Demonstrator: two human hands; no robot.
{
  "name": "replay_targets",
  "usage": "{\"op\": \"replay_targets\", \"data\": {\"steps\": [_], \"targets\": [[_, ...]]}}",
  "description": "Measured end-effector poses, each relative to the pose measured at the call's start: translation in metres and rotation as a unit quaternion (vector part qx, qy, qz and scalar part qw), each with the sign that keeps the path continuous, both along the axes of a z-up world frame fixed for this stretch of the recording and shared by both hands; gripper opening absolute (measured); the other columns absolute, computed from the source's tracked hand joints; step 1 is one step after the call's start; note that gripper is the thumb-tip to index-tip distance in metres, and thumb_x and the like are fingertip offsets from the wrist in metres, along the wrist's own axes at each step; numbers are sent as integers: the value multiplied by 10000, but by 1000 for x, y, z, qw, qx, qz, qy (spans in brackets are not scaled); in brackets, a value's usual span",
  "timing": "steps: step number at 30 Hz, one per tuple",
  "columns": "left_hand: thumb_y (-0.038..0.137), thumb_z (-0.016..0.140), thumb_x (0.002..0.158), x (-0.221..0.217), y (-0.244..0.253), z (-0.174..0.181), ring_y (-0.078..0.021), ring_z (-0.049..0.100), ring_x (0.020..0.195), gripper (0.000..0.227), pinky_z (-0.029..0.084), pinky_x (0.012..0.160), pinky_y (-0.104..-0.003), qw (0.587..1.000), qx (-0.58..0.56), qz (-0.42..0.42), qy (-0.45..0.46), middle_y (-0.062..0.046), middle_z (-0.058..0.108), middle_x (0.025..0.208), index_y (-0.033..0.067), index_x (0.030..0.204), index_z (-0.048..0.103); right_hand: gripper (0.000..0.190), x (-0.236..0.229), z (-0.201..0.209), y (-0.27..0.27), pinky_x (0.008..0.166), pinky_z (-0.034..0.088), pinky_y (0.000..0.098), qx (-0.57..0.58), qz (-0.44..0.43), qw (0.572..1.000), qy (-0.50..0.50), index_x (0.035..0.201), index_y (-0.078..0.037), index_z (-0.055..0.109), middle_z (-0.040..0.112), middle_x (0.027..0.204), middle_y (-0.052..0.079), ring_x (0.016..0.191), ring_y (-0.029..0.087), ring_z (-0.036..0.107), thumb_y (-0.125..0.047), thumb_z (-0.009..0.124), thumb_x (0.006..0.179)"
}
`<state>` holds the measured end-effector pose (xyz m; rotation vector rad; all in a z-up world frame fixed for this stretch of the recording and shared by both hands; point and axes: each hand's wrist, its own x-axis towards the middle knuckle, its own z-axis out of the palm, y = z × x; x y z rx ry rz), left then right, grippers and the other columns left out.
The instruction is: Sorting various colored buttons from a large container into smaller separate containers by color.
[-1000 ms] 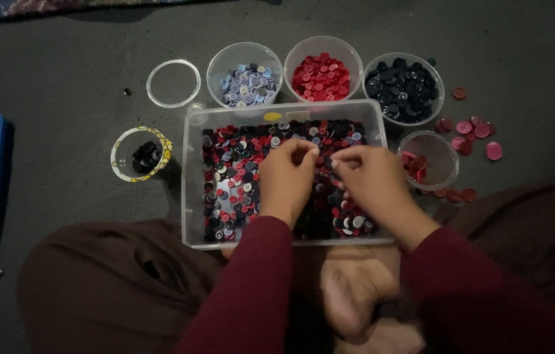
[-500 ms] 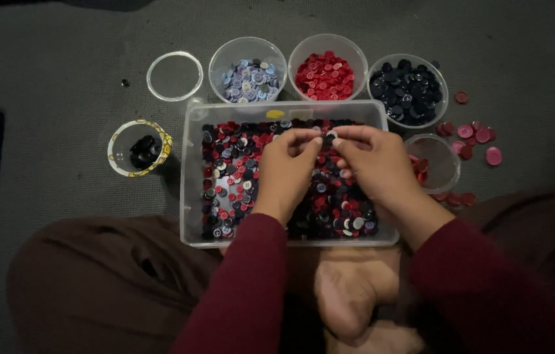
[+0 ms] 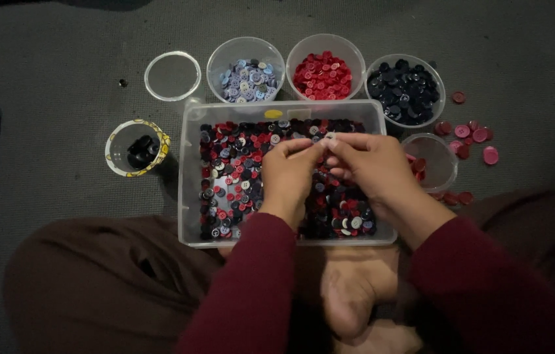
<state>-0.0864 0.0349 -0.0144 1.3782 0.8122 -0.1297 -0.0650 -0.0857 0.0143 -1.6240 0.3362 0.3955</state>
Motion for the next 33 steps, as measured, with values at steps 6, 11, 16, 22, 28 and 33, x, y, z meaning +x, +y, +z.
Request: {"op": "replay_targets", "data": {"steps": [6,11,16,22,28,33], "targets": [[298,830,804,1,-5,-14,-108,713,904,460,548,798,-258,1000,-15,-1,4,-56,806,1022,95,1210,753,475,4,-11,-2,654,662,201,5,-22,1000,15,1388,82,562,726,939,155,731,136,765,-65,661,947],[249,826,819,1,-4,-6,-153,734,930,323,545,782,-273,999,-18,11,-25,-83,802,968,105,1108,803,365,1,-5,0,736,660,265,15,-49,999,16,1304,44,645,741,1007,178,823,192,780,-58,662,954],[298,823,823,-2,-3,-10,-134,709,926,257,543,787,-272,999,10,-19,-30,-52,804,946,183,1053,834,284,0,-1,-1,663,648,246,-29,-36,999,-22,1192,1,734,750,917,172,712,171,765,-78,703,922],[369,762,854,-7,5,-7,-225,773,854,210,590,761,-331,985,165,-39,-36,-3,806,882,254,1016,832,153,41,3,-37,527,578,336,-315,45,927,-201,1046,-168,822,750,768,104,669,254,750,-200,785,902],[180,677,885,-12,22,0,-145,692,694,196,553,682,-295,951,301,-12,-63,-5,783,910,119,1050,762,274,67,15,-76,485,490,294,-468,82,783,-402,1220,30,770,679,887,140,632,184,587,-31,733,955],[211,718,907,13,14,-29,-324,717,1028,168,547,923,-477,891,407,-159,-126,-47,764,970,214,1063,780,252,24,18,-33,790,548,478,-383,70,841,-377,1157,-64,795,701,981,203,938,416,681,-32,701,925]]}}
